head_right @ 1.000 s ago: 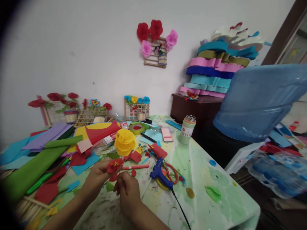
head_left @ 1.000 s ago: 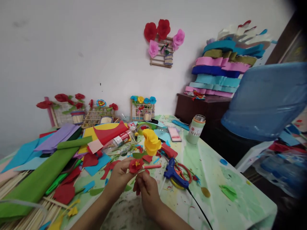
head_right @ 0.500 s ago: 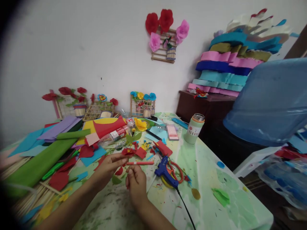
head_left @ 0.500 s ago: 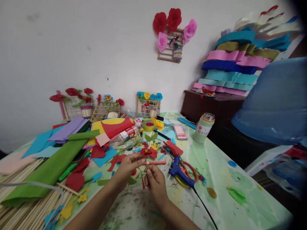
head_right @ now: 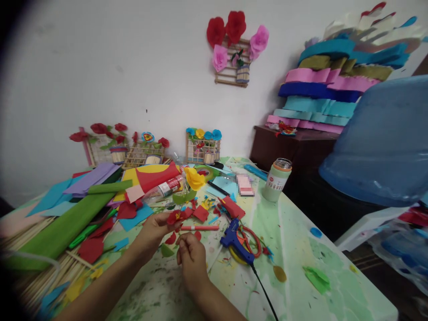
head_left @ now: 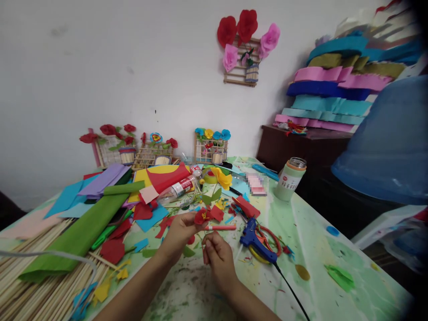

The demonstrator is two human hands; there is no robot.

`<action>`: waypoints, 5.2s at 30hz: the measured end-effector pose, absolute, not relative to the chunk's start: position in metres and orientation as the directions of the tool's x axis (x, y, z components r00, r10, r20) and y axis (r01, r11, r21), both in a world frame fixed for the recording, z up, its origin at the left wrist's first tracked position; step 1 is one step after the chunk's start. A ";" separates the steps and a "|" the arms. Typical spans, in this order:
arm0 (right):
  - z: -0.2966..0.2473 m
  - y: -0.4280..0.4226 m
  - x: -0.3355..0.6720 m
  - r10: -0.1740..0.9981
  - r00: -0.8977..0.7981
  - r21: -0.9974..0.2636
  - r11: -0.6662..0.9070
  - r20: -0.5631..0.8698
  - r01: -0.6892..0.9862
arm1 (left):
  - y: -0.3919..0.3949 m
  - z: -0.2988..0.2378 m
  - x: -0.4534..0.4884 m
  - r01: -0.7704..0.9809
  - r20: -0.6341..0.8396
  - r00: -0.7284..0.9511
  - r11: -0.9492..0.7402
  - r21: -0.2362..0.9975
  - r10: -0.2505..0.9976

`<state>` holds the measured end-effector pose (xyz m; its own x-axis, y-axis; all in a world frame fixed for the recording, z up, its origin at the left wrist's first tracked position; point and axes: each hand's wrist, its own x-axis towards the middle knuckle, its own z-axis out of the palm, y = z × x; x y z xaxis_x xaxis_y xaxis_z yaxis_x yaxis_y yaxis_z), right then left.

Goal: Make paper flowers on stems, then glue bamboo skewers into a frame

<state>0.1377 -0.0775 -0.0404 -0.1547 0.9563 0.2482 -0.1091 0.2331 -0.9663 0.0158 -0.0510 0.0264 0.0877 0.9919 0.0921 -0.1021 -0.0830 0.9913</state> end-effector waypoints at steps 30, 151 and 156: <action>-0.043 -0.081 0.136 0.963 -0.162 -0.960 0.178 0.216 -0.218 | -0.055 0.022 0.023 -0.285 0.110 0.075 -0.085 0.955 0.991; -0.026 -0.019 0.104 0.987 -0.125 -0.966 0.067 0.101 -0.249 | -0.043 0.054 -0.047 0.557 0.665 -0.260 -0.453 0.696 0.701; -0.026 -0.018 0.106 0.987 -0.121 -0.959 0.068 0.104 -0.274 | -0.042 0.053 -0.047 0.545 0.668 -0.271 -0.462 0.699 0.693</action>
<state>0.1058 -0.0181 -0.0261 -0.1214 0.9871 0.1042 -0.2741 0.0675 -0.9593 -0.0468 -0.0424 0.0529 -0.2705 0.6928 0.6685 0.5454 -0.4619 0.6994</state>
